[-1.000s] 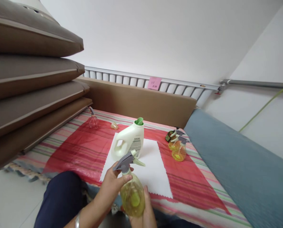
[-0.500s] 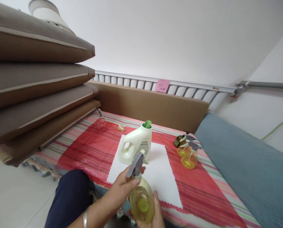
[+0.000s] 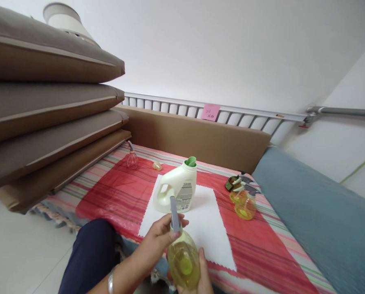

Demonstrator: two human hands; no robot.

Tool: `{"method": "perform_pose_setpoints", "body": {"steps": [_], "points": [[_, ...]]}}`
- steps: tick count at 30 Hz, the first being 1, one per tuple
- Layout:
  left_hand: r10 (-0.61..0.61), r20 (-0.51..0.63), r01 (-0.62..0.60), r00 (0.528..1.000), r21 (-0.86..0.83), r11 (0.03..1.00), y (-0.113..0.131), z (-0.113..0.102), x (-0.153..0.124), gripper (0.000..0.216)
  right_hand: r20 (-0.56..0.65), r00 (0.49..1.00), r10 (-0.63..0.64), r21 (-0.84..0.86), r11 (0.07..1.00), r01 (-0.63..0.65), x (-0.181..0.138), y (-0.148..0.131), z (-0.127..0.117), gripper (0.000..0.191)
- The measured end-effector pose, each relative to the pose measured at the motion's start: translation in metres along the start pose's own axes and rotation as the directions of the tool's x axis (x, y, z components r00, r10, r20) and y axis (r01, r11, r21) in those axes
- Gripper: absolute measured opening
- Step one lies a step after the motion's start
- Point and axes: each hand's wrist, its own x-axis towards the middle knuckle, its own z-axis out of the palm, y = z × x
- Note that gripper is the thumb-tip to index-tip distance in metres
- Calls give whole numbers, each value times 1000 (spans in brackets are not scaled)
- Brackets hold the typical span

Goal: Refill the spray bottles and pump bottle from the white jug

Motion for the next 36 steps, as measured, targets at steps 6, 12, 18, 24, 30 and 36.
{"method": "perform_pose_setpoints", "body": {"steps": [6,12,18,24,30,36], "points": [[72,-43,-70,996,38,997,-5,-2,5,28,-9,1000,22,14,1000,-22,2,1,-2,52],[146,-157,-137,977,65,988,-8,-2,6,27,-33,999,24,-17,1000,-24,3,4,-5,54],[123,-229,-140,965,-60,988,0,-2,6,26,-2,999,49,-41,998,-49,2,3,-3,53],[203,-356,-267,912,-139,954,10,-7,8,28,56,996,72,-23,997,-71,2,1,-3,59],[321,-463,-414,826,-112,904,19,-7,2,26,42,997,68,-35,997,-66,-1,-2,0,57],[245,-323,-276,914,-51,960,21,-8,1,26,52,998,37,-4,999,-37,-7,-3,6,54]]}}
